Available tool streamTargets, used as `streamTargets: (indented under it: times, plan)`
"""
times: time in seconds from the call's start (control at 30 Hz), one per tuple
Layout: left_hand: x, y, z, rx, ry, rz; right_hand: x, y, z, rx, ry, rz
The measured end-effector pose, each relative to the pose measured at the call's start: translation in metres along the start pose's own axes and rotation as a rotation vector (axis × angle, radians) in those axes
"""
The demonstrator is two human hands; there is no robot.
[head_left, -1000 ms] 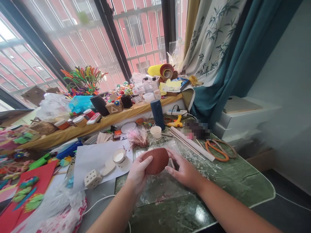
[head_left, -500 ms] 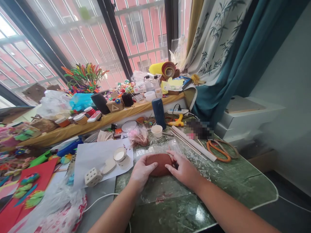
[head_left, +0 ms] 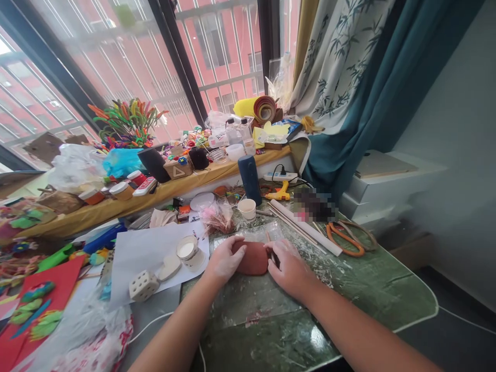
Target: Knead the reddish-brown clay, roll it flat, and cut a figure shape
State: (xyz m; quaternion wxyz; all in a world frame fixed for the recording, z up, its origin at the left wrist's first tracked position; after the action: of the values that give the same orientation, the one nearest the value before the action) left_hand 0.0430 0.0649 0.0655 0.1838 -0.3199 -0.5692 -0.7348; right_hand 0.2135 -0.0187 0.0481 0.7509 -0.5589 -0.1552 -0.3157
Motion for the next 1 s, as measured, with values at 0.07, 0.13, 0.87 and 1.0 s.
streamTargets:
  times: [0.07,0.13,0.87,1.0]
  plan:
    - [0.002,-0.005,-0.01,0.004,-0.026,-0.005,0.002,0.003,0.001,-0.02,0.007,0.004]
    - [0.005,-0.006,-0.021,-0.026,-0.051,0.026,0.003,0.006,0.002,-0.028,0.018,0.007]
    - [-0.077,0.059,-0.047,-0.59,-0.37,0.41,0.028,0.026,0.009,-0.024,0.228,0.001]
    - [-0.045,0.043,-0.032,-0.444,-0.286,0.273,0.073,0.045,0.011,-0.066,0.336,-0.393]
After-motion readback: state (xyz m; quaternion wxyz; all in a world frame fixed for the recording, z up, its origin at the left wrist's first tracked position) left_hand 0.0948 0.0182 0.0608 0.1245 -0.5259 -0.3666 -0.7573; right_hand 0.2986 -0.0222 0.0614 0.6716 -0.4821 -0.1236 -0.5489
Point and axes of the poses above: each hand's wrist, its own z-axis towards the middle knuckle, its own x-axis out of the back of the hand, y = z × x, the point moved 10 cm from there along z, towards the middle knuckle, and after that the axes turned 7 degrees about y, right-handed, at the moved point
